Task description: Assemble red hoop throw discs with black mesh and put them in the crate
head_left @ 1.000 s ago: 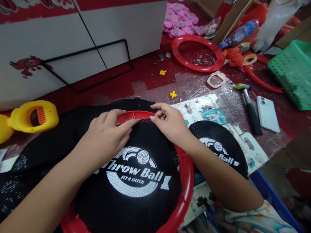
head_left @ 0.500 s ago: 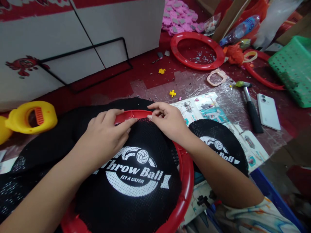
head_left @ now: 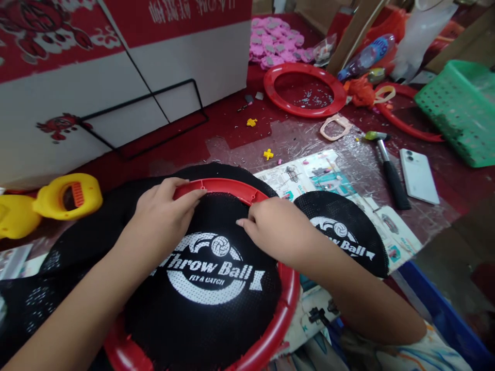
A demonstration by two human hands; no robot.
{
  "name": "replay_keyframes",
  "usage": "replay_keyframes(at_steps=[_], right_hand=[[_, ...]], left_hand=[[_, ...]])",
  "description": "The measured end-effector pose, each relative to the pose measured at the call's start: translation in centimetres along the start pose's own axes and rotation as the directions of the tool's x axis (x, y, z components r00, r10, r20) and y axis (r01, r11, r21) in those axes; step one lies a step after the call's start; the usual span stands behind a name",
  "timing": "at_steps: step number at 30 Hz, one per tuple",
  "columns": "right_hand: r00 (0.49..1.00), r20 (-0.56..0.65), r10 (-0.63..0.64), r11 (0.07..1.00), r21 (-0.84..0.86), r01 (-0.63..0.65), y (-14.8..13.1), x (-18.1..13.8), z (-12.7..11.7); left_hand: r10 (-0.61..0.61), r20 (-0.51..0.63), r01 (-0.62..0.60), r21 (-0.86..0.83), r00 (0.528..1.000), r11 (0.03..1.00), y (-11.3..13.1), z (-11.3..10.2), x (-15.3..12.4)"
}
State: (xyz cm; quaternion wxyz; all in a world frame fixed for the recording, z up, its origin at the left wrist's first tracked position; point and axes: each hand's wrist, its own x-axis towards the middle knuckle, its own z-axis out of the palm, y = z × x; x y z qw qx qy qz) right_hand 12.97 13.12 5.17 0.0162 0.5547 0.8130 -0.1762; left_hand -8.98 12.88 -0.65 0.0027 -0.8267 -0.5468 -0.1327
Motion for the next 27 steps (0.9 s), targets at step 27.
replay_keyframes(at_steps=[27], right_hand=[[0.902,-0.350,-0.253,0.939,0.135,0.316,1.5,1.5,4.1]], left_hand=[[0.140,0.183,-0.038,-0.475,0.973,0.879,0.0,-1.3,5.0]])
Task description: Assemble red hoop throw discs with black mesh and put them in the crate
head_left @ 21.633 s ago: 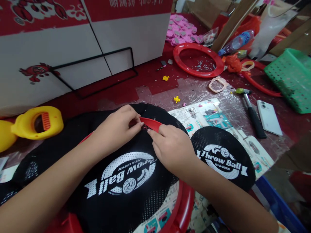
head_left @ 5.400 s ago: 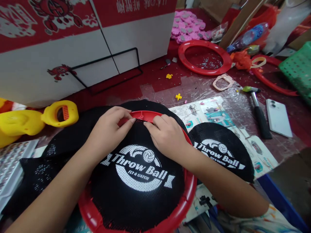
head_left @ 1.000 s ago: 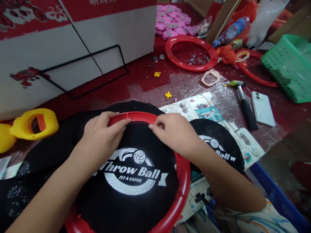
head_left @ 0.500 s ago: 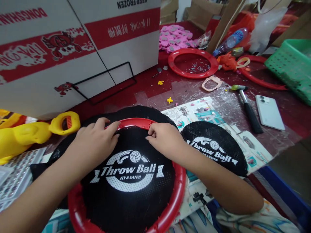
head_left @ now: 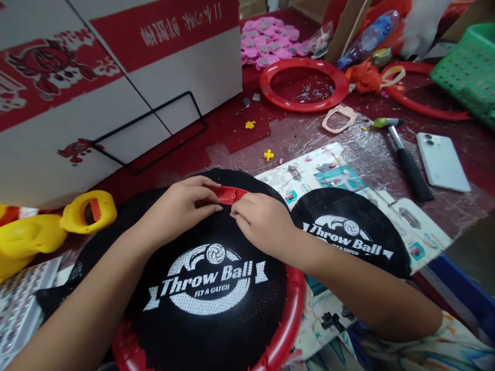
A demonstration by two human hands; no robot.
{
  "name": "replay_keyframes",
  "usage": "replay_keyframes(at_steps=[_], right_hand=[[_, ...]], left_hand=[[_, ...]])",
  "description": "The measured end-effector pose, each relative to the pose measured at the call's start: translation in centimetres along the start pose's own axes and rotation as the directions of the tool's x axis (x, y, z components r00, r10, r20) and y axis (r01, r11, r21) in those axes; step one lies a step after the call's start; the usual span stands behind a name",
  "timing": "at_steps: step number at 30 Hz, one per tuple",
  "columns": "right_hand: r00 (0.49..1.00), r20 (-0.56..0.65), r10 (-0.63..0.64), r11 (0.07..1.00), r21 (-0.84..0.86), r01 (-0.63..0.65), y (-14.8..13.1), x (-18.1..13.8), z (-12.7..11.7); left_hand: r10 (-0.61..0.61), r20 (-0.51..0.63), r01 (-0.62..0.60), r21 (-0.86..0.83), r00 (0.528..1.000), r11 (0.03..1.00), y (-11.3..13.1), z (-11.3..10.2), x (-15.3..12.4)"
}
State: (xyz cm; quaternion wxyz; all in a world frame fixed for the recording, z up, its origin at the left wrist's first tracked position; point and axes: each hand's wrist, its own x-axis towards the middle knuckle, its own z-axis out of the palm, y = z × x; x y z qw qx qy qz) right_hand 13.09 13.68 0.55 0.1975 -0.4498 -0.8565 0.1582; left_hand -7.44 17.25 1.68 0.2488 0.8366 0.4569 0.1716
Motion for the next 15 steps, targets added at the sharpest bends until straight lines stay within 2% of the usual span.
replay_keyframes(at_steps=[2,6,15], right_hand=[[0.999,-0.034,-0.042,0.999,-0.017,0.041,0.25,0.10,0.19],[0.996,-0.076,-0.040,0.999,-0.025,0.039,0.42,0.41,0.38],[0.999,-0.050,-0.016,0.995,-0.101,0.010,0.42,0.76,0.86]], left_hand=[[0.024,-0.056,-0.023,0.011,0.998,1.000,0.12,0.25,-0.15],[0.035,-0.134,-0.027,0.062,0.990,0.998,0.14,0.54,-0.19],[-0.028,-0.144,0.048,0.131,0.989,0.990,0.41,0.93,0.20]])
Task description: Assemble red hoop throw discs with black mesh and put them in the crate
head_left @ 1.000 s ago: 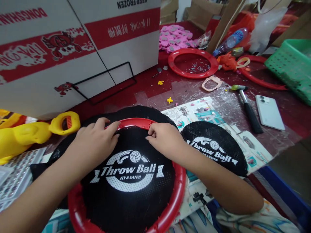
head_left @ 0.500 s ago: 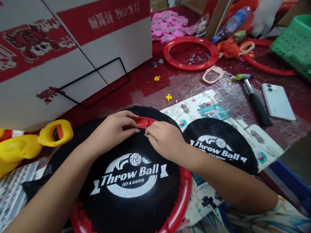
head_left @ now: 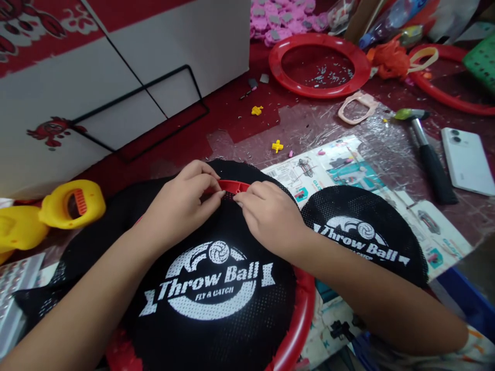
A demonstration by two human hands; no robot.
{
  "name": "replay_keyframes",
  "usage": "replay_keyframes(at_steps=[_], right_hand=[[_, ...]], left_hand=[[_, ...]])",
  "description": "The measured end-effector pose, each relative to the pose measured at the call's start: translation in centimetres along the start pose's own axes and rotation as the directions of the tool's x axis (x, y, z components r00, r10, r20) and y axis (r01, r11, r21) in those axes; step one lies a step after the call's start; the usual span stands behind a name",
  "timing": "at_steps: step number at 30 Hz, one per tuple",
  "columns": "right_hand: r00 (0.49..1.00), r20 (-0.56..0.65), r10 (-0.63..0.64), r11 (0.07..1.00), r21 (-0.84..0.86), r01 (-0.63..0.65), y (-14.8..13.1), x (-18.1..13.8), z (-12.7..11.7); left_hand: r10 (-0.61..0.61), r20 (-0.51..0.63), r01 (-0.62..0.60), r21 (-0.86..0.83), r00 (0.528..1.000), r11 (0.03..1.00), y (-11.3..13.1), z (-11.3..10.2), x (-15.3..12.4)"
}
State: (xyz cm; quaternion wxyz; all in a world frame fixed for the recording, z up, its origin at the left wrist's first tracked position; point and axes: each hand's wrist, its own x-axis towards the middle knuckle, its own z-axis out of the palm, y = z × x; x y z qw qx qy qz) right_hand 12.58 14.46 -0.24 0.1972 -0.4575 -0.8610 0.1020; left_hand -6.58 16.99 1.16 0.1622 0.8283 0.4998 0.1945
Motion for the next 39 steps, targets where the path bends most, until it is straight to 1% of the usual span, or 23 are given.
replay_keyframes(at_steps=[4,7,10,12,14,16,17,19,21,26,31,35,37,39], right_hand=[[0.999,0.029,0.015,0.999,-0.036,-0.014,0.0,0.1,0.0],[0.998,0.065,-0.006,1.000,-0.025,0.008,-0.1,0.1,-0.3],[0.995,0.097,0.003,0.997,0.079,-0.011,0.0,0.3,-0.9],[0.989,0.125,0.084,0.970,0.216,-0.110,0.3,0.5,-1.5],[0.960,0.184,0.212,0.888,0.374,-0.268,0.6,0.6,-2.0],[0.909,0.269,0.319,0.751,0.513,-0.415,1.2,0.8,-2.4],[0.886,0.308,0.348,0.681,0.567,-0.464,1.4,0.9,-2.5],[0.856,0.365,0.367,0.569,0.639,-0.517,2.0,1.0,-2.4],[0.845,0.384,0.374,0.528,0.660,-0.534,2.4,1.0,-2.2],[0.854,0.376,0.359,0.569,0.637,-0.520,2.7,1.0,-1.8],[0.855,0.368,0.364,0.557,0.650,-0.517,2.6,1.1,-1.7],[0.869,0.317,0.381,0.553,0.675,-0.488,2.4,1.1,-1.5],[0.874,0.294,0.387,0.549,0.689,-0.474,2.4,1.1,-1.4],[0.876,0.283,0.391,0.545,0.696,-0.468,2.3,1.1,-1.3]], left_hand=[[-0.023,-0.015,0.022,-0.041,1.000,0.999,0.1,0.4,0.2],[-0.044,-0.019,0.043,-0.083,0.999,0.996,-0.1,0.5,0.3],[-0.054,0.011,0.056,-0.162,0.998,0.985,-0.4,0.4,0.1],[-0.054,0.035,0.060,-0.186,0.998,0.981,-0.5,0.4,0.0],[-0.052,0.049,0.060,-0.175,0.997,0.983,-0.6,0.3,-0.1],[-0.043,0.052,0.051,-0.156,0.998,0.986,-0.7,0.3,-0.2],[-0.037,0.050,0.044,-0.149,0.998,0.988,-0.7,0.3,-0.2],[-0.021,0.044,0.027,-0.140,0.999,0.990,-0.8,0.3,-0.2],[-0.006,0.038,0.012,-0.137,0.999,0.991,-0.8,0.3,-0.3],[-0.003,0.030,0.007,-0.125,1.000,0.992,-0.9,0.3,-0.3],[0.002,0.038,0.003,-0.137,0.999,0.991,-0.9,0.3,-0.3],[0.017,0.031,-0.013,-0.139,0.999,0.990,-0.9,0.3,-0.3],[0.050,0.022,-0.047,-0.128,0.998,0.991,-0.7,0.3,-0.3],[0.120,0.016,-0.118,-0.094,0.993,0.989,-0.6,0.4,-0.4]])
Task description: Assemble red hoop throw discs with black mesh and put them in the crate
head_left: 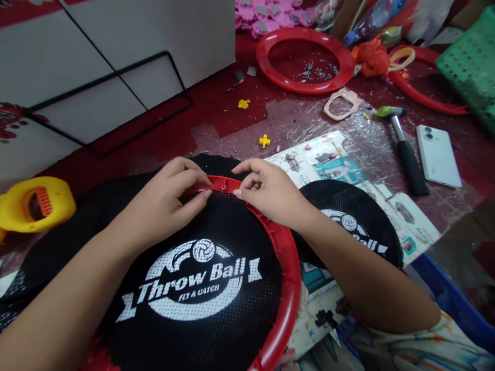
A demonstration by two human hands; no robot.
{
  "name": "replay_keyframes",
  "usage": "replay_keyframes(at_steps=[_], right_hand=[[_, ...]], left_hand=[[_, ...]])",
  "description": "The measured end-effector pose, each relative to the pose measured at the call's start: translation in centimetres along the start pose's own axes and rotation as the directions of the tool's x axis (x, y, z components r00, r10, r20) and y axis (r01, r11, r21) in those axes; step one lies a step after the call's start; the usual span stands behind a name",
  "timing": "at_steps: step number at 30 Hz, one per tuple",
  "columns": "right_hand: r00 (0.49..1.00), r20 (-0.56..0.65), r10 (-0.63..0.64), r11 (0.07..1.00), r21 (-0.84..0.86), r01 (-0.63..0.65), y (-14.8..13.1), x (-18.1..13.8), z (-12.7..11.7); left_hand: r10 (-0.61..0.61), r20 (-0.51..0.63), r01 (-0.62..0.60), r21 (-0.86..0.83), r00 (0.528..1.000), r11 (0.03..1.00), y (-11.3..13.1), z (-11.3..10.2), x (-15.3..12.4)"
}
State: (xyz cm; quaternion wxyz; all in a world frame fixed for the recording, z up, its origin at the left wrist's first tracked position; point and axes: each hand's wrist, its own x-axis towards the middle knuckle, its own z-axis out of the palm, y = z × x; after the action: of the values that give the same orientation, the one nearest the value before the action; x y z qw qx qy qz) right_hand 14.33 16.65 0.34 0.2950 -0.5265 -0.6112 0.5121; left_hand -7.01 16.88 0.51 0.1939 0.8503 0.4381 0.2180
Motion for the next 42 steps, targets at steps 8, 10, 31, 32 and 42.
replay_keyframes(at_steps=[8,10,31,32,42], right_hand=[[0.999,-0.051,-0.014,1.000,-0.025,0.013,0.1,0.2,0.3],[0.998,-0.058,-0.011,0.999,-0.039,0.008,0.0,0.2,0.3],[1.000,-0.024,0.000,0.869,-0.494,-0.012,-3.6,-2.2,-1.0],[0.999,0.029,0.035,0.821,-0.571,-0.012,-4.1,-2.6,-1.1],[0.981,0.191,0.026,0.630,-0.765,0.132,-3.2,-3.4,0.4]], left_hand=[[0.183,0.094,-0.195,0.132,0.979,0.972,0.0,0.0,-0.6],[0.173,0.111,-0.190,0.163,0.979,0.968,0.0,0.1,-0.8],[0.068,0.128,-0.104,0.297,0.989,0.949,-0.3,0.7,-0.7],[0.050,0.118,-0.084,0.301,0.992,0.950,-0.2,0.7,-0.6],[-0.269,0.128,0.134,0.624,0.955,0.770,1.3,-1.1,-2.1]])
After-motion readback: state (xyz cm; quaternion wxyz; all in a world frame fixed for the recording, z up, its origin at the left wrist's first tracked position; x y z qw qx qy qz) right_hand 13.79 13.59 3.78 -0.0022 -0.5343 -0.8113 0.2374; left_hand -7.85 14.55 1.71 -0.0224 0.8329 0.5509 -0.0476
